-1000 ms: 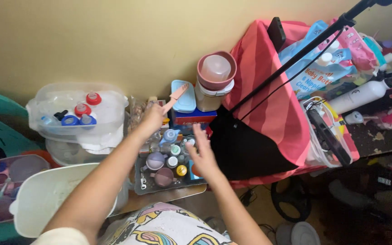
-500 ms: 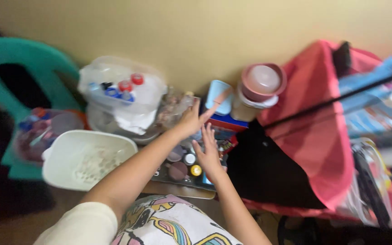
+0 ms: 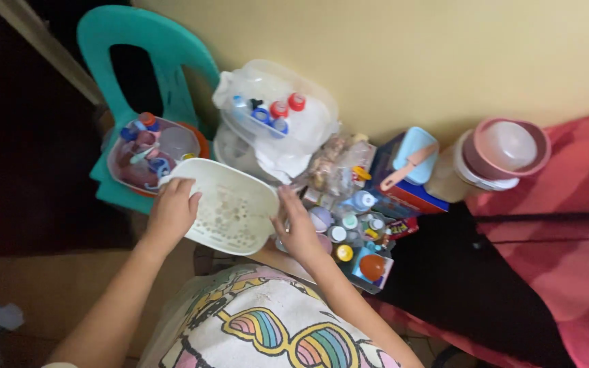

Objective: Cleaning and organizing baby bottles and accessories.

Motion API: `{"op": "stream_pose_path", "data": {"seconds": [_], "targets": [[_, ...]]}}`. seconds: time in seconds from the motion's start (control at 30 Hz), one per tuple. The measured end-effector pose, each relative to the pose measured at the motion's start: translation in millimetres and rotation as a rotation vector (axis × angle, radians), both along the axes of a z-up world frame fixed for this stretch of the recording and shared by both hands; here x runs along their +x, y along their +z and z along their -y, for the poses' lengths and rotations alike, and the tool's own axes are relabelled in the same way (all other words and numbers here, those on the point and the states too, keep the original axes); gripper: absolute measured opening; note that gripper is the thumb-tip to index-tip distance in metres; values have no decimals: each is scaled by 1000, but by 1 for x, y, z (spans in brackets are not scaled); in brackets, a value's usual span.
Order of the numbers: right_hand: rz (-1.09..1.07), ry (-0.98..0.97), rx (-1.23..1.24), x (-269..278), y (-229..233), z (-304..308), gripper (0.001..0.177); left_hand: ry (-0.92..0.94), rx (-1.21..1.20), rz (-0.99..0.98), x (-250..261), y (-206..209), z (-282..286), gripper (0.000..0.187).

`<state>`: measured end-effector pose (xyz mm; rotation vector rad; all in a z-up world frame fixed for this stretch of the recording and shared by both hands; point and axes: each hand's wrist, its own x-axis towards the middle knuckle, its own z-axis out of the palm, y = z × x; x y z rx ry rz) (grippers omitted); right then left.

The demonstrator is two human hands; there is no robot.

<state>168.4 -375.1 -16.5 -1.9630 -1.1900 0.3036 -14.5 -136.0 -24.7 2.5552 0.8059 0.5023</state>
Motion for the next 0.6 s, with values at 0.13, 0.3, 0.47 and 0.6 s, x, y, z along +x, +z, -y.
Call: {"op": "stream_pose_path", "data": {"seconds": [0.13, 0.3, 0.47, 0.6], "targets": [[-31, 53, -172, -25, 25, -40, 46, -23, -84, -76, -21, -7, -15, 25], [-96, 204, -328, -44, 4, -76, 27, -189, -181, -91, -18, -22, -34, 17], [-20, 183, -274, -52, -34, -90, 29, -337, -160, 5, -21, -38, -63, 24], [33, 215, -277, -57, -41, -87, 29, -417, 12, -39, -27, -47, -61, 33]]}}
